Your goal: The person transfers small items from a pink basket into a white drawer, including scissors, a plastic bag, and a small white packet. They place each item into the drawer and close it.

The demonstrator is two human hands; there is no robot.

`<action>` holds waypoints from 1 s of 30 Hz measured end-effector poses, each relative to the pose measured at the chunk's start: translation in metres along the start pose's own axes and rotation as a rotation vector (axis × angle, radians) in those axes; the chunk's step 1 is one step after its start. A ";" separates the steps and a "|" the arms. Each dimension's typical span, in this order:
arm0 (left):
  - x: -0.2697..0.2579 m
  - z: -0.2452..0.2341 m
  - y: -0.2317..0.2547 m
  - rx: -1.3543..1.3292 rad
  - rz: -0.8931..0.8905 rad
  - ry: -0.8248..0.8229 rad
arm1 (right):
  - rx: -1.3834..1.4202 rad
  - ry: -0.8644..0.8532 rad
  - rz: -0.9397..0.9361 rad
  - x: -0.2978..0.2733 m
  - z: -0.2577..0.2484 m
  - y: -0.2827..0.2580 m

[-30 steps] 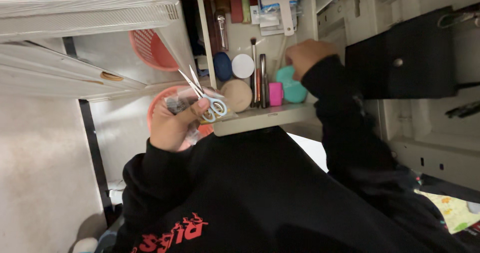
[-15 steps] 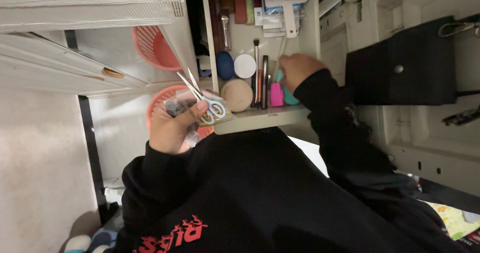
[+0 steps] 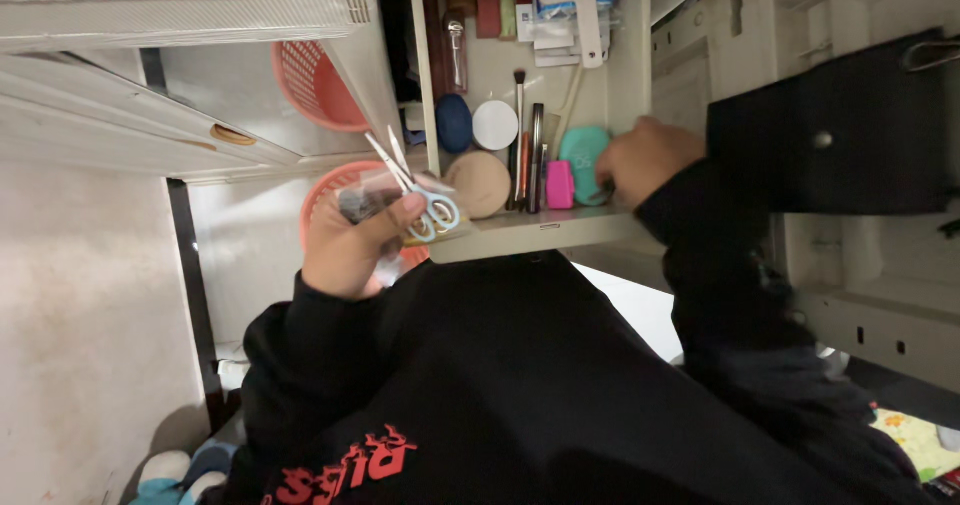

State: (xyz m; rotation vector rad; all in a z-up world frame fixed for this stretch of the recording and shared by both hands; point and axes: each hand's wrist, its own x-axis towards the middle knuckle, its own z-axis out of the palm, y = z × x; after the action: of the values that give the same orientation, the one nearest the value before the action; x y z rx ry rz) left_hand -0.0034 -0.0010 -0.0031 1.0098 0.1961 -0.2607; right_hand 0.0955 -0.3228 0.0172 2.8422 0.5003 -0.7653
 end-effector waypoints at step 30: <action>0.054 0.078 -0.040 0.145 0.085 0.212 | 1.234 0.788 -0.246 -0.026 0.007 -0.082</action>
State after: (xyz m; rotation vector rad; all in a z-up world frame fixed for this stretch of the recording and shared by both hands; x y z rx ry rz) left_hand 0.0392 -0.0946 -0.0098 1.1872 0.3299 -0.0906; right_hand 0.0419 -0.2553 0.0197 4.2918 0.5976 0.2608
